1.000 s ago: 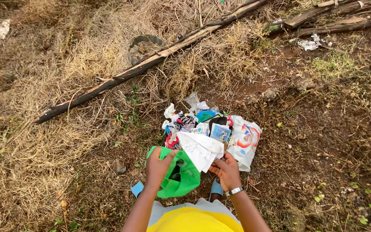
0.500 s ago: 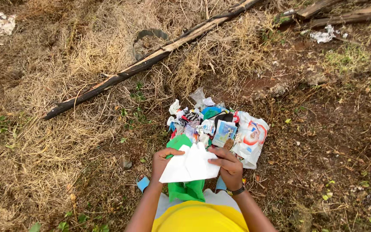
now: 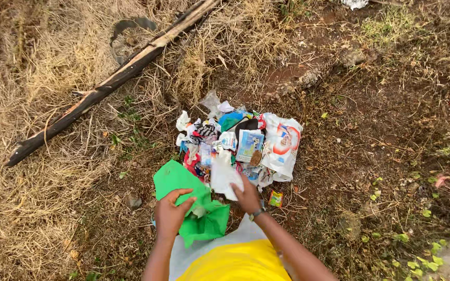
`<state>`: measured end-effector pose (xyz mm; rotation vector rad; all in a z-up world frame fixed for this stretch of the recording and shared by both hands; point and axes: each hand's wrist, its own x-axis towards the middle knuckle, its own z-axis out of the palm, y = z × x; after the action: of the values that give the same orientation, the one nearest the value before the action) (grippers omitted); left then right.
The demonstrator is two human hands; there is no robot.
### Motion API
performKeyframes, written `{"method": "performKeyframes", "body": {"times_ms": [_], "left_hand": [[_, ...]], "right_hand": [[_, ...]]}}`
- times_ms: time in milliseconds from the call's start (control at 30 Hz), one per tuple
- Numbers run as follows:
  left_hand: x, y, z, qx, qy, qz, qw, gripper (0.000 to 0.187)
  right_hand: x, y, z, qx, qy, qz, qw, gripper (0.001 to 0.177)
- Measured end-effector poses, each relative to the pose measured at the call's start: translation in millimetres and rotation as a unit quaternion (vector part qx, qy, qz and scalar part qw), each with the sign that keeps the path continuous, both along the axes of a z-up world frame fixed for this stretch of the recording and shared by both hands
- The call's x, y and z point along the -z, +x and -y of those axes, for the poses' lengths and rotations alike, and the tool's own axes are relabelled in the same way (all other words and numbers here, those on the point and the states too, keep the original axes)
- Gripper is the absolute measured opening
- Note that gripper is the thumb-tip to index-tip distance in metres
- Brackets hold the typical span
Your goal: The person sorts through a pile of trash and recyclables on the ground, picking up and examining items such as a book, plastic wrappers, and papers before placing some into a green bag.
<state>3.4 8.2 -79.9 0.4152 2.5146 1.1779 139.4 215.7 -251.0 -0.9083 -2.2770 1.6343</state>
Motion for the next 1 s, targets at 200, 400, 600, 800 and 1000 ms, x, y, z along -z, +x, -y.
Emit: {"method": "performKeyframes", "body": {"times_ms": [200, 400, 600, 800, 1000], "left_hand": [[-8.8, 3.9, 10.6, -0.08, -0.068, 0.112, 0.988, 0.024], [1.7, 15.4, 33.9, -0.071, -0.011, 0.12, 0.99, 0.025], [13.2, 35.4, 52.2, -0.138, 0.042, 0.31, 0.94, 0.047], [4.3, 34.0, 44.6, -0.186, 0.032, 0.336, 0.923, 0.046], [-0.2, 23.7, 29.1, -0.181, 0.04, 0.313, 0.931, 0.046]], "right_hand": [[111.3, 34.1, -75.0, 0.208, -0.208, 0.214, 0.932, 0.044], [127.2, 26.4, -129.0, 0.214, -0.11, 0.344, 0.908, 0.042], [147.7, 4.4, -178.1, 0.144, 0.054, 0.4, 0.904, 0.05], [151.7, -7.8, -204.5, 0.112, 0.083, 0.302, 0.943, 0.058], [142.1, 13.6, -157.7, 0.052, 0.007, 0.254, 0.966, 0.033]]}}
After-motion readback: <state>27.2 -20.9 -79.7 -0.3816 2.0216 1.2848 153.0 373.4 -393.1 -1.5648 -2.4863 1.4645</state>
